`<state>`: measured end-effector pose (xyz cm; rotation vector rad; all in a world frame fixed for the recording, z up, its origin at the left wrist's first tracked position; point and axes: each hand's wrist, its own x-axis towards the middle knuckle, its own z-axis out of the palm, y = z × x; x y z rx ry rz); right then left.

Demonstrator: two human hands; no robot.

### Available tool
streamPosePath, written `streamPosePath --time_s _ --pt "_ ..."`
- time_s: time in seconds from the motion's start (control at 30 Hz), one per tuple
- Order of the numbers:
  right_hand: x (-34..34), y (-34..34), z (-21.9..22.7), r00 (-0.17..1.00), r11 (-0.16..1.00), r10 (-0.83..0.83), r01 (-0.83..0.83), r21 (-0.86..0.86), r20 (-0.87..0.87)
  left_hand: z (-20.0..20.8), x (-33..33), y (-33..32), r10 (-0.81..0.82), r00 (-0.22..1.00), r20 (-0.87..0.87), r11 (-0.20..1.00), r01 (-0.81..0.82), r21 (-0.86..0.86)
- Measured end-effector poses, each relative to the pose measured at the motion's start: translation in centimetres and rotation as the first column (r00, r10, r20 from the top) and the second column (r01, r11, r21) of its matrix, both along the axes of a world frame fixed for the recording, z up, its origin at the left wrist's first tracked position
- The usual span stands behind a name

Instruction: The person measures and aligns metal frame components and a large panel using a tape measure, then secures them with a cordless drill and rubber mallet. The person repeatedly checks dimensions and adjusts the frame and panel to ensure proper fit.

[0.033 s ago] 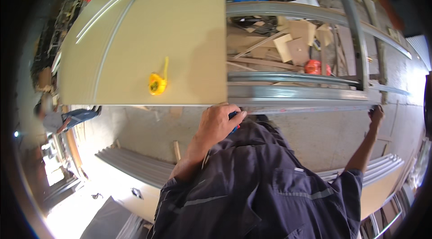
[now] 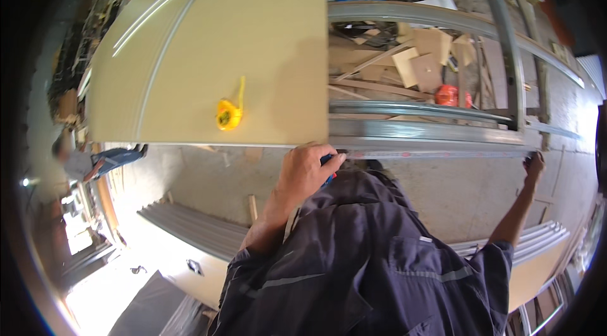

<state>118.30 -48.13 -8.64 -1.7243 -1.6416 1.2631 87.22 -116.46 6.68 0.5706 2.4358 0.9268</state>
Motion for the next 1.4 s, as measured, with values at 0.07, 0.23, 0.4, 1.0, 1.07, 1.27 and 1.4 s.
streamPosePath --time_s 0.07,0.23,0.4,1.0,1.07,1.27,1.4 --pt "2.6 3.3 -2.2 0.999 1.000 -0.006 0.007 -0.029 0.045 0.4 -1.3 -2.4 0.047 0.997 -0.058 0.995 -0.052 -0.085" --pt "2.5 4.9 -2.4 0.995 1.000 0.011 -0.010 -0.012 0.097 0.0 -3.9 -6.9 0.130 0.970 -0.205 0.980 -0.157 -0.119" --pt "1.5 4.7 -1.8 0.988 0.999 0.015 -0.022 0.046 0.155 -0.5 -4.9 -7.3 0.166 0.976 -0.141 0.969 -0.188 -0.160" --pt "3.1 5.6 -3.3 0.992 0.996 0.083 -0.081 0.024 -0.097 -0.5 -5.8 -7.4 0.073 0.985 -0.154 0.964 -0.109 -0.242" --pt "4.4 8.0 -5.0 0.986 0.994 0.102 -0.107 -0.030 -0.135 -0.2 -5.8 -7.1 0.087 0.990 -0.113 0.960 -0.114 -0.257" --pt "11.9 18.6 -3.3 0.380 0.066 0.283 -0.924 0.377 0.881 -1.9 -7.3 -10.2 0.125 0.989 0.076 0.979 -0.110 -0.174" --pt "7.6 9.7 -7.5 0.732 0.720 0.356 -0.611 0.328 0.581 -0.8 -6.3 -6.7 0.050 0.991 0.123 0.990 -0.033 -0.134"
